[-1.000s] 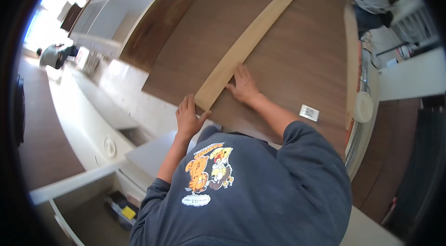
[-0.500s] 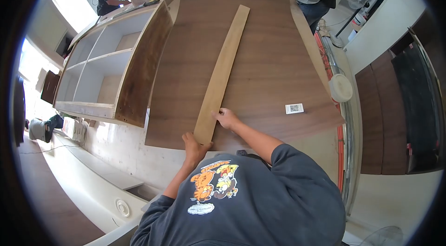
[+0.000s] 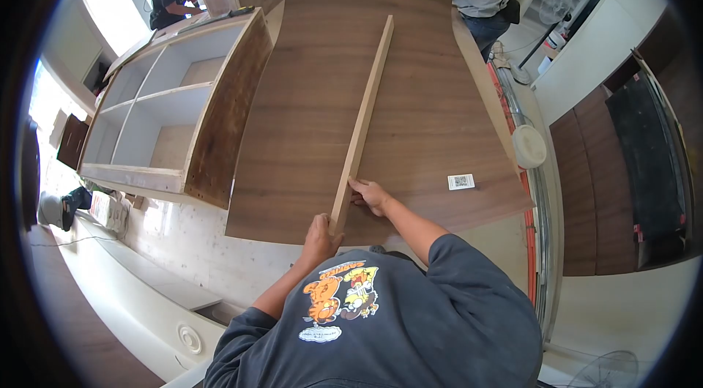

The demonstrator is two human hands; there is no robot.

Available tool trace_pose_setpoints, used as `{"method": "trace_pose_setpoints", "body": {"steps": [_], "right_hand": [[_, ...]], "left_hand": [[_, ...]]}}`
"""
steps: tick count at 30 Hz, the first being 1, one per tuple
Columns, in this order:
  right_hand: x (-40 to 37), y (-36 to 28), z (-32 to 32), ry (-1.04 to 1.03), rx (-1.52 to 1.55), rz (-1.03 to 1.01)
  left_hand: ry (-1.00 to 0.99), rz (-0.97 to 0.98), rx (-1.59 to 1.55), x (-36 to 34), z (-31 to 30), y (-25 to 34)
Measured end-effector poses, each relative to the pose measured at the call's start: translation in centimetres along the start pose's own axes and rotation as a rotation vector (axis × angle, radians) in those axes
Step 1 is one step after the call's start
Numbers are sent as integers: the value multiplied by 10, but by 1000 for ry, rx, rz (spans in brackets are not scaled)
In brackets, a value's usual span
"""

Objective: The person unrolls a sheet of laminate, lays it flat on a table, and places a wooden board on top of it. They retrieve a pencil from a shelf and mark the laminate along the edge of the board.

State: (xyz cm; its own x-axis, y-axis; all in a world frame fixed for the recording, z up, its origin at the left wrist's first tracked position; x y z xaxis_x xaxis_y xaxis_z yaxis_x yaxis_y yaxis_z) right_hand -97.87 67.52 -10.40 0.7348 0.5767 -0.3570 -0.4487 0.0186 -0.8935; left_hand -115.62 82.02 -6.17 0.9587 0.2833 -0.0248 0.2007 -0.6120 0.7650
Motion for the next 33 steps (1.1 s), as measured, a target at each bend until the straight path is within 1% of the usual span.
{"method": "trace_pose_setpoints", "body": {"steps": [4,7,10,13,17,19,22,23,25,26,29,31,33], "right_hand": [[7,9,-12,-53,69,25],[7,8,-13,-83,102,25],[4,2,-11,-88,117,28],[-1,1,-10,-78,108,39],[3,8,-12,-16,54,7],[0,2,-7,-6,21,-7],[1,-1,-2,24,-55,-26],[2,0,-1,38,-83,-31],[2,4,-4,-16,-342,-135],[1,6,-7,-42,-473,-187],[-22,2,-35,56,-851,-505],[-42,-16,-64,86,-1071,-526],[-69,-31,-92,152,-1438,-547]], "left_hand": [[-39,70,-25,3,-4,1],[-107,62,-40,6,-10,8],[-95,107,-8,9,-11,11],[-143,-22,42,8,-4,5],[-177,-221,-44,9,0,-12],[-184,-306,-83,12,-2,-26],[-262,-535,-534,14,0,-42],[-313,-561,-571,16,0,-48],[-417,-614,-643,21,-1,-55],[-429,-636,-636,21,-1,-58],[-443,-680,-623,24,-1,-54],[-419,-699,-623,22,0,-58],[-404,-702,-453,22,-3,-55]]}}
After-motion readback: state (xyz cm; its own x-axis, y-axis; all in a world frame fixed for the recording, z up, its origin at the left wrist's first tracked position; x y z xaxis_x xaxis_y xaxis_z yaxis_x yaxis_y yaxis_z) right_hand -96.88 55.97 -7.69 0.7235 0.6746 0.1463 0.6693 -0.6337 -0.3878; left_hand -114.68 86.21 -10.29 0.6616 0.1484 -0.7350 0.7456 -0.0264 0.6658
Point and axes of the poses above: each hand's wrist, its own x-axis towards the middle knuckle, its own z-axis out of the palm, y = z × x, the point moved 1 cm from there along x, towards the middle knuckle, and after that the axes turned 15 degrees about -z, right-handed, at the moved point
